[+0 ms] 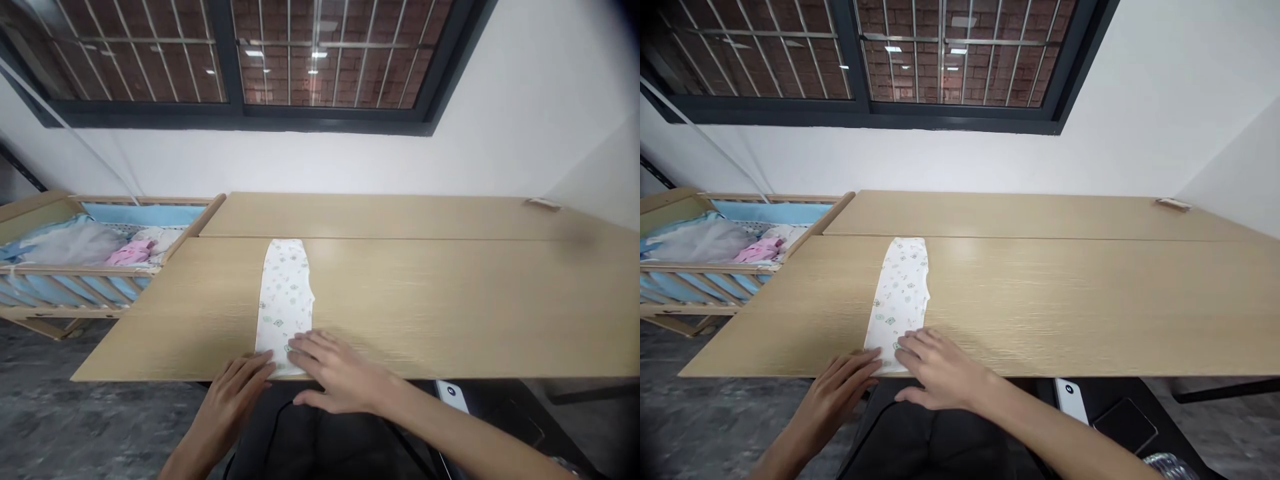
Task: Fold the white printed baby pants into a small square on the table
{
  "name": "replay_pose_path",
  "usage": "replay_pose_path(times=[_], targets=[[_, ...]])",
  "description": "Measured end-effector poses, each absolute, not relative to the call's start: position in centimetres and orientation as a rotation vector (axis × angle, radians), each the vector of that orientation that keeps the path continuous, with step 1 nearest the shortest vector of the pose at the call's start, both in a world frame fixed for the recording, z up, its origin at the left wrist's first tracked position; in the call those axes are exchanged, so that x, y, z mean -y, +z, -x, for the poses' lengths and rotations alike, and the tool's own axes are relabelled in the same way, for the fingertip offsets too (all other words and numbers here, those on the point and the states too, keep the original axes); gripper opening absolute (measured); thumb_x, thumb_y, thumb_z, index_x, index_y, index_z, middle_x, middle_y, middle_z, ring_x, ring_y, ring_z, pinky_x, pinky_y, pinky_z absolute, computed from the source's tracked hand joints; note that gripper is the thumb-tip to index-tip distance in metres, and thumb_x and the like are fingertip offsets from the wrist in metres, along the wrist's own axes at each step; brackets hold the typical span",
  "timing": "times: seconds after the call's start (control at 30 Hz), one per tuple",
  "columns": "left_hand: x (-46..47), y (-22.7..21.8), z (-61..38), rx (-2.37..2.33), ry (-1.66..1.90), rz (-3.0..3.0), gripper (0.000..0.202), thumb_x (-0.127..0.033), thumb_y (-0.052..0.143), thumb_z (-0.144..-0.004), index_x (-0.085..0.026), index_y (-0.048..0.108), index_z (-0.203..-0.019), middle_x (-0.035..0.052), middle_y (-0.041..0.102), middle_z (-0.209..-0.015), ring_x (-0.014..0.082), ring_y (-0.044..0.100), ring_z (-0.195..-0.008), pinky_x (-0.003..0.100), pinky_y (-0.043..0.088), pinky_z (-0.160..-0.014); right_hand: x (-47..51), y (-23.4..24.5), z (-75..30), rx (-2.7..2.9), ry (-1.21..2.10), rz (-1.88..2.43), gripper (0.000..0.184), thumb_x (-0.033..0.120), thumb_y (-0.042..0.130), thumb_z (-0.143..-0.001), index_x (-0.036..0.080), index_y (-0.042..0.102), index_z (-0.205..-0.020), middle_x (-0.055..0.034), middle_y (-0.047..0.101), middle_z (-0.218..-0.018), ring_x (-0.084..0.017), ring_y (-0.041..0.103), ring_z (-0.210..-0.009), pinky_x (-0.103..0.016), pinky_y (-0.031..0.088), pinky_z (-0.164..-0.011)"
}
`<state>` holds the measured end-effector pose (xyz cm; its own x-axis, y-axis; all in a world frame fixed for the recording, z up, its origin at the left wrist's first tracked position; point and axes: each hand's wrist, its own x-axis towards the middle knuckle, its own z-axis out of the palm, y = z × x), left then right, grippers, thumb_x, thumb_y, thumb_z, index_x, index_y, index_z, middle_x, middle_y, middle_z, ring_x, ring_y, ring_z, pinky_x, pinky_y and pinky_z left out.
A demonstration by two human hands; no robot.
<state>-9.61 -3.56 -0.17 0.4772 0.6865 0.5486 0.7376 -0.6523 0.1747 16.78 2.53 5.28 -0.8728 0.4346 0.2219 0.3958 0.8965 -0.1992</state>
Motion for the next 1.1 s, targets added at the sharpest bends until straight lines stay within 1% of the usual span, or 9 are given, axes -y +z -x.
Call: replay_pose_path(times=[0.1, 0.17, 0.3, 0.5, 0.63, 0.83, 0.97, 1.03, 1.1], targets=[[4.6, 1.0, 9.5, 1.141, -0.942, 2.742, 0.034, -0.011, 0.041, -0.104, -0.021, 0.061, -0.129, 0.0072, 0.071, -0.122, 0.0168, 0.066, -0.105, 0.029, 0.053, -0.092, 0.0, 4.1, -17.8, 2.712, 0.117, 0.622, 0.035, 0.011, 0.046, -0.099, 0.014, 0.059, -0.131, -0.0157, 0.064, -0.134, -0.029, 0.057, -0.124, -0.048, 0.046, -0.107], [5.7, 2.2, 9.2, 1.097, -1.004, 2.818, 0.036, -0.008, 0.042, -0.102, -0.021, 0.061, -0.129, 0.0075, 0.071, -0.120, 0.0149, 0.067, -0.103, 0.026, 0.054, -0.091, 1.3, 5.0, -18.4, 2.648, 0.226, 0.645, 0.038, 0.004, 0.043, -0.096, 0.016, 0.059, -0.129, -0.0130, 0.067, -0.125, -0.025, 0.061, -0.116, -0.042, 0.050, -0.103], [7.2, 4.9, 8.5, 1.165, -1.298, 2.760, 0.037, -0.006, 0.050, -0.099, -0.022, 0.061, -0.130, 0.0056, 0.070, -0.110, 0.0113, 0.069, -0.098, 0.018, 0.055, -0.085, 2.8, 10.3, -19.1, 2.495, 0.592, 0.793, 0.035, 0.009, 0.046, -0.097, 0.021, 0.062, -0.125, -0.0103, 0.062, -0.115, -0.019, 0.063, -0.107, -0.030, 0.055, -0.092], [1.2, 11.2, 7.5, 1.466, -1.493, 2.322, 0.015, -0.032, 0.068, -0.094, -0.025, 0.072, -0.106, -0.0019, 0.074, -0.086, 0.0124, 0.069, -0.072, 0.020, 0.056, -0.073, -3.8, 14.9, -18.2, 2.191, 0.766, 0.942, 0.027, 0.031, 0.058, -0.098, 0.024, 0.062, -0.124, -0.0053, 0.065, -0.106, -0.017, 0.063, -0.087, -0.031, 0.054, -0.078], [-7.4, 12.7, 7.3, 1.808, -1.434, 2.355, 0.023, -0.038, 0.065, -0.094, -0.023, 0.074, -0.108, 0.0017, 0.077, -0.099, 0.0169, 0.071, -0.085, 0.025, 0.055, -0.081, -13.0, 12.6, -16.7, 1.948, 0.812, 1.026, 0.035, 0.037, 0.072, -0.087, 0.019, 0.059, -0.114, -0.0022, 0.064, -0.092, -0.015, 0.059, -0.076, -0.027, 0.049, -0.065], [-16.2, 8.6, 5.9, 2.231, -0.969, 2.405, 0.022, -0.024, 0.061, -0.091, -0.016, 0.072, -0.108, 0.0100, 0.076, -0.105, 0.0220, 0.071, -0.095, 0.028, 0.052, -0.081, -21.5, 5.8, -15.1, 1.861, 0.901, 1.328, 0.025, 0.020, 0.078, -0.074, 0.018, 0.057, -0.088, 0.0017, 0.060, -0.078, -0.013, 0.056, -0.069, -0.024, 0.042, -0.060], [-16.4, 6.9, 4.9, 2.214, -0.865, 2.373, 0.022, -0.020, 0.057, -0.092, -0.015, 0.070, -0.109, 0.0147, 0.073, -0.109, 0.0259, 0.067, -0.103, 0.034, 0.050, -0.090, -21.9, 4.1, -15.0, 1.963, 0.832, 1.438, 0.024, 0.022, 0.074, -0.079, 0.016, 0.059, -0.098, -0.0047, 0.066, -0.092, -0.017, 0.061, -0.079, -0.027, 0.047, -0.068], [-14.6, 6.5, 4.3, 2.164, -0.869, 2.341, 0.031, -0.022, 0.052, -0.096, -0.013, 0.064, -0.123, 0.0179, 0.067, -0.124, 0.0285, 0.061, -0.118, 0.039, 0.047, -0.100, -21.1, 4.7, -15.1, 2.025, 0.682, 1.393, 0.037, 0.027, 0.070, -0.086, 0.013, 0.057, -0.118, -0.0127, 0.065, -0.113, -0.021, 0.063, -0.098, -0.032, 0.051, -0.083], [-11.4, 5.8, 3.4, 2.037, -0.862, 2.323, 0.038, -0.027, 0.048, -0.099, -0.012, 0.057, -0.132, 0.0196, 0.061, -0.133, 0.0315, 0.055, -0.125, 0.044, 0.044, -0.104, -19.6, 6.0, -15.3, 2.111, 0.508, 1.271, 0.050, 0.032, 0.061, -0.094, 0.012, 0.047, -0.138, -0.0185, 0.057, -0.135, -0.026, 0.056, -0.122, -0.039, 0.046, -0.102]])
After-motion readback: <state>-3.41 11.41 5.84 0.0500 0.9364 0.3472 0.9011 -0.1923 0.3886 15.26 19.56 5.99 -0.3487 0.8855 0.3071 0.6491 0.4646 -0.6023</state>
